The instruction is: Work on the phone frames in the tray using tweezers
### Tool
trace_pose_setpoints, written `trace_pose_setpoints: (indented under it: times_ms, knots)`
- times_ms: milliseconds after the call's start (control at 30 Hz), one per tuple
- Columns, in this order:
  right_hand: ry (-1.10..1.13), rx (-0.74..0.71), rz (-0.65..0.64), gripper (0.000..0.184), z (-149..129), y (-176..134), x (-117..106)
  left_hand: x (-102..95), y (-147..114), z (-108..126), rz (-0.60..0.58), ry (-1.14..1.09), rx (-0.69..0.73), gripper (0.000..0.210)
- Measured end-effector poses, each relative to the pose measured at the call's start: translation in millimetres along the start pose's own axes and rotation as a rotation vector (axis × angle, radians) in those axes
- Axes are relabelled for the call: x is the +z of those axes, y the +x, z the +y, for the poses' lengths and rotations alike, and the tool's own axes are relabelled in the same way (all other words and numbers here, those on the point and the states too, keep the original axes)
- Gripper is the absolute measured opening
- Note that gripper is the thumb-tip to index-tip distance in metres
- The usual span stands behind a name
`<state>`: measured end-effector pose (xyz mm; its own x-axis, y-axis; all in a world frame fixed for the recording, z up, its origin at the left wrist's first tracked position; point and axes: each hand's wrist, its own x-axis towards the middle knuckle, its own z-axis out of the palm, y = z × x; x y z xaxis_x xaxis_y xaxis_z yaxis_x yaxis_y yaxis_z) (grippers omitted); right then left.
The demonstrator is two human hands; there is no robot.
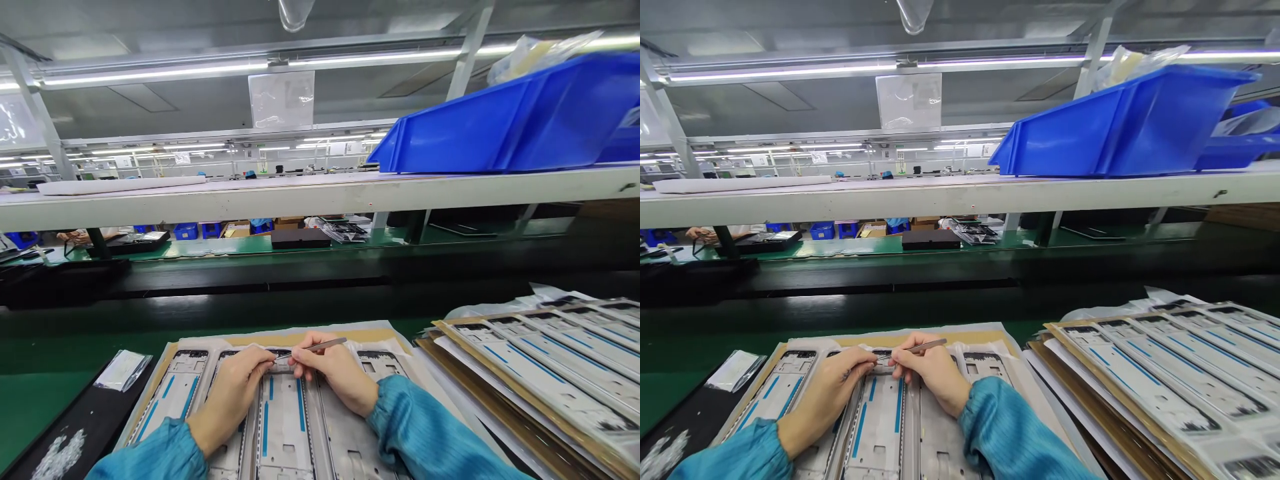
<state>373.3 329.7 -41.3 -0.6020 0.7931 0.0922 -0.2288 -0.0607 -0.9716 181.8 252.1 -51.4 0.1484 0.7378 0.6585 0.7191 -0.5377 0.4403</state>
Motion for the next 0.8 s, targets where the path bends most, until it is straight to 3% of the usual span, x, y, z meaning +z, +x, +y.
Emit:
trace_pose_setpoints:
  times_ms: [233, 800]
  knots:
    - [0.020, -0.011, 0.003, 0.040, 1.7, -0.8, 0.0, -0.2, -0.2, 1.5, 0.044, 0.030, 0.009, 0.011]
    - [0.005, 0.008, 0.022, 0.042, -5.4, -3.4, 8.0, -5.5, 4.1, 9.0, 0.039, -0.004, 0.001, 0.018]
